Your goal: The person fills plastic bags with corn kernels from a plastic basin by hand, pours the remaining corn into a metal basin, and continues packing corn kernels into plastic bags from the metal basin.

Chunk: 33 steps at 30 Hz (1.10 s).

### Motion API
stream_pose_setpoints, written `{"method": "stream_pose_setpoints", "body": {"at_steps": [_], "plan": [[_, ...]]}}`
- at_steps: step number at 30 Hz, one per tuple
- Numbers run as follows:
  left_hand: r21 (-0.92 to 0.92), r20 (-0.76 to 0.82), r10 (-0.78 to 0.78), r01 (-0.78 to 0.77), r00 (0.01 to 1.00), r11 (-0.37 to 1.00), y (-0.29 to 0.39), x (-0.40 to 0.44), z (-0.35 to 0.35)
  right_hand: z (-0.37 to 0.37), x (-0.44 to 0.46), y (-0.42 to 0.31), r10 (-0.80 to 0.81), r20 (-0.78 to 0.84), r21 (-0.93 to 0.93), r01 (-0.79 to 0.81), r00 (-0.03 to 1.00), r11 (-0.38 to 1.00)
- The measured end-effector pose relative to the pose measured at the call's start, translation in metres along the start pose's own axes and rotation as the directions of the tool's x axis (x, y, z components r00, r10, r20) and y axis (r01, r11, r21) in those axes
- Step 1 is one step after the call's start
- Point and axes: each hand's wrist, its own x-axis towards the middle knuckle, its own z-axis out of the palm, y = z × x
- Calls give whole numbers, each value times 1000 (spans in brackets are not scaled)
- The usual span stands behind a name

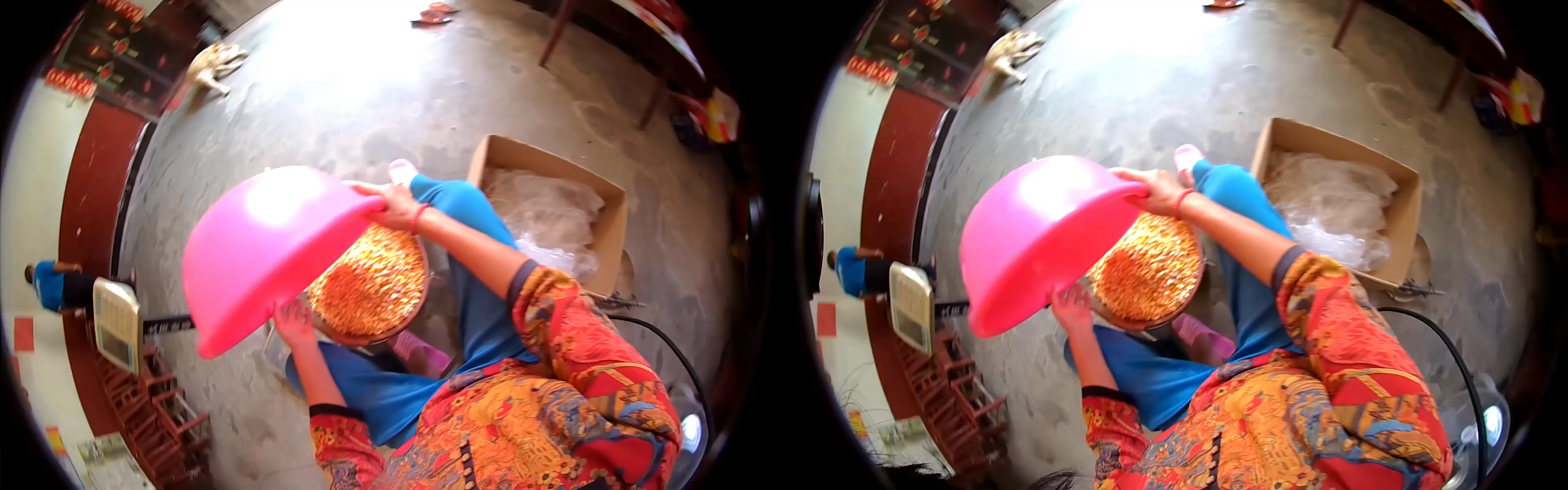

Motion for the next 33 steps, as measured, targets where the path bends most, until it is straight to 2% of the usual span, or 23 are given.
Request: {"method": "stream_pose_setpoints", "body": {"at_steps": [1, 3, 4, 6, 7, 9, 10, 11, 13, 15, 17, 19, 20, 21, 22, 23, 24, 26, 27, 28, 29, 31, 33], "plan": [[6, 29, -19, 19, 999, 1000, 1, -4, 7, 2, 1, 4, 19, -44, 45, -17, 999, 999], [59, -11, 96, -95, 995, 994, 2, -10, 15, 6, 6, 17, 159, -99, 42, -156, 982, 987], [62, 4, 90, -90, 996, 994, 2, -12, 16, 11, 11, 30, 163, -114, 36, -160, 980, 986], [131, 142, 132, -151, 981, 980, -1, -15, 18, 11, 16, 43, 246, -129, 378, -182, 961, 908], [131, 154, 128, -149, 980, 980, -2, -16, 18, 2, 14, 39, 246, -140, 373, -179, 959, 910], [284, 239, 15, -85, 971, 955, -5, -18, 19, -17, 11, 27, 576, 67, 715, -442, 814, 542], [311, 260, -1, -82, 966, 947, -6, -21, 20, -23, 15, 36, 624, 8, 750, -418, 782, 514], [310, 265, -4, -82, 964, 947, -8, -21, 21, -33, 13, 38, 651, 52, 824, -401, 757, 401], [480, 353, -54, -131, 934, 867, -10, -22, 21, -63, 15, 52, 708, 75, 966, -227, 702, 122], [454, 355, -30, -144, 934, 880, -15, -25, 21, -93, 14, 64, 729, 8, 995, -77, 685, 61], [503, 401, -37, -187, 915, 844, -15, -28, 22, -126, 0, 98, 693, -151, 988, 124, 705, 89], [509, 450, -28, -231, 893, 829, -20, -20, 14, -165, -26, 145, 793, -258, 952, 283, 551, 113], [535, 464, 2, -282, 886, 796, -22, -23, 15, -184, -41, 164, 803, -370, 914, 338, 467, 224], [573, 443, 23, -303, 896, 761, -21, -32, 20, -205, -56, 179, 888, -305, 933, 296, 343, 206], [587, 459, 25, -324, 888, 742, -22, -34, 18, -221, -75, 193, 882, -385, 916, 234, 273, 327], [610, 465, 46, -357, 884, 708, -24, -34, 15, -244, -96, 223, 859, -402, 912, 228, 316, 342], [636, 477, 57, -390, 877, 666, -24, -33, 12, -266, -115, 246, 876, -413, 909, 167, 248, 382], [673, 461, 61, -394, 885, 627, -22, -41, 13, -314, -157, 310, 881, -419, 908, 119, 219, 402], [674, 468, 68, -406, 881, 617, -23, -38, 10, -343, -181, 343, 892, -327, 944, 141, 312, 297], [679, 463, 77, -409, 883, 610, -24, -34, 8, -357, -191, 348, 878, -345, 938, 151, 331, 312], [684, 458, 82, -410, 885, 603, -26, -33, 4, -372, -201, 357, 895, -328, 942, 174, 302, 286], [698, 438, 96, -405, 894, 591, -28, -28, 0, -407, -222, 412, 884, -421, 900, 217, 204, 379], [702, 436, 99, -407, 895, 584, -30, -24, -5, -397, -211, 407, 890, -397, 913, 194, 224, 358]]}}
